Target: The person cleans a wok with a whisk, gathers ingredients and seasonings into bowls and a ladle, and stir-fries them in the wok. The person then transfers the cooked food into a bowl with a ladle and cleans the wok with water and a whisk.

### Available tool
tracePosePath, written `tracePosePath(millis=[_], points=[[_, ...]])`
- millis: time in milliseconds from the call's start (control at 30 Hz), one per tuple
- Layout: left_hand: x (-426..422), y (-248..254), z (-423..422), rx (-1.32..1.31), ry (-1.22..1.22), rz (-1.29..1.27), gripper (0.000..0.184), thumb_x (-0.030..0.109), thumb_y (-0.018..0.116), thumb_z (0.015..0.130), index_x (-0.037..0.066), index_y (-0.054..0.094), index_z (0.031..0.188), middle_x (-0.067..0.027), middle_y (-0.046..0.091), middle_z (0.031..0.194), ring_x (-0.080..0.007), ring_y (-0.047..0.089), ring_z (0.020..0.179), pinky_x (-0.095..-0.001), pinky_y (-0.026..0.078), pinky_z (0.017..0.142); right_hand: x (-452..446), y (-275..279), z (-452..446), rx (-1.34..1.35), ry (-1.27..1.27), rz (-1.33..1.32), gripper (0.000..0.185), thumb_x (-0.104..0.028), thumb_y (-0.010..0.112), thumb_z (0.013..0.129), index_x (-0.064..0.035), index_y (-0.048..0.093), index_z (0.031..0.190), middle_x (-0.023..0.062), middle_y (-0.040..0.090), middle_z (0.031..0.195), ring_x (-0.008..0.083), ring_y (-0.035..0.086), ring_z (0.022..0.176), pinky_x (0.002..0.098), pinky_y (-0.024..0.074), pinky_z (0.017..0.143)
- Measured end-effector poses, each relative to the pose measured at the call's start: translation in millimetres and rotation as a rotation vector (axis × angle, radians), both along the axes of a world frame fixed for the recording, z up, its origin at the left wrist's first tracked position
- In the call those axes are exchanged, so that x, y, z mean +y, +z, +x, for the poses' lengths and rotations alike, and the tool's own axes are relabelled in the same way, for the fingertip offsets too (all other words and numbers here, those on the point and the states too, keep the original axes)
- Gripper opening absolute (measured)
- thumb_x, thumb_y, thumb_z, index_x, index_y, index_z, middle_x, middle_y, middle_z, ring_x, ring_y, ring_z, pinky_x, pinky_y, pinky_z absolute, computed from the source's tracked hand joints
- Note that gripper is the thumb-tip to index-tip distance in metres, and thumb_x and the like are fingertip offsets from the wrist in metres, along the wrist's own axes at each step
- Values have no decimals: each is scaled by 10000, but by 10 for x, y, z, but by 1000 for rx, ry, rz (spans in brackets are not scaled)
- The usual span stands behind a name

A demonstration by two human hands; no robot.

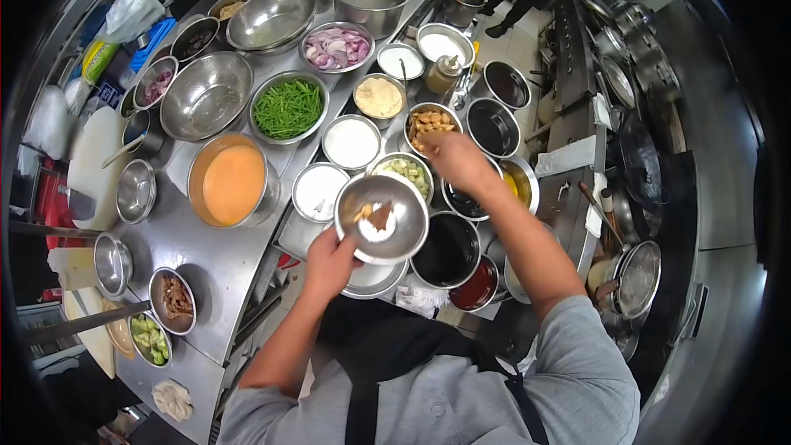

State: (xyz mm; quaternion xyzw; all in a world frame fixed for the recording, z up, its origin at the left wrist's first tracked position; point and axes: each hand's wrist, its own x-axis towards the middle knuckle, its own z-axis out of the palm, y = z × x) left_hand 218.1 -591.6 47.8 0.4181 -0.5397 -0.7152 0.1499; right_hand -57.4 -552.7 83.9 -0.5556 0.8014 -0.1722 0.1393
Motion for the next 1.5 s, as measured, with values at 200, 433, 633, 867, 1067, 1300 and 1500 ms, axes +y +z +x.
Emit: tracePosePath(millis=[200, 433, 633, 867, 1067, 1300, 1500], points=[[117, -134, 684, -92, 28, 112, 188, 112, 486, 945, -39, 590, 986, -88, 631, 821, -123, 621, 654, -256, 559, 532, 38, -549, 480, 113, 83, 218, 535, -271, 664, 760, -121, 496, 1246, 208, 534, 1158, 373, 624, 931, 442, 529, 770], [100, -266, 629, -106, 63, -12, 188, 124, 498, 937, -43, 583, 947, -91, 637, 771, -121, 620, 619, -258, 542, 530, -41, -708, 633, 95, -43, 231, 496, -240, 662, 763, -122, 495, 1214, 219, 464, 1156, 402, 605, 937, 459, 530, 784], [81, -215, 557, -172, 2, -90, 178, 105, 492, 940, -48, 578, 973, -100, 646, 814, -126, 639, 664, -261, 563, 578, -95, -793, 691, 138, -77, 193, 316, -72, 544, 795, -92, 525, 1109, 232, 462, 1113, 412, 633, 832, 477, 533, 734], [83, -361, 598, -102, 64, -62, 210, 151, 540, 916, -53, 565, 870, -97, 625, 717, -132, 625, 601, -276, 512, 526, 37, -1021, 470, 76, -76, -42, 118, -118, 577, 787, -87, 618, 892, 152, 547, 992, 356, 632, 825, 465, 519, 725], [88, -476, 413, -77, 7, -62, 211, 158, 546, 928, -45, 561, 870, -73, 608, 720, -132, 626, 627, -268, 539, 557, 222, -426, 588, -342, -209, -267, 121, -69, 651, 725, -43, 647, 844, 122, 621, 885, 258, 618, 827, 340, 487, 785], [389, 112, -133, 95, -285, -73, 214, 150, 517, 938, -53, 575, 971, -74, 616, 793, -139, 637, 744, -293, 563, 655, 1266, 571, 1028, -200, -162, -341, 202, -130, 675, 823, -43, 669, 1005, 129, 647, 933, 297, 633, 824, 350, 513, 740], [1188, 330, -518, 151, -706, -263, 233, 89, 498, 909, -39, 599, 1075, -23, 629, 868, -65, 518, 702, -216, 422, 622, 3498, 1130, 1583, 93, -691, -650, 138, -52, 664, 812, -13, 673, 945, 100, 626, 820, 210, 616, 700, 298, 500, 645]])
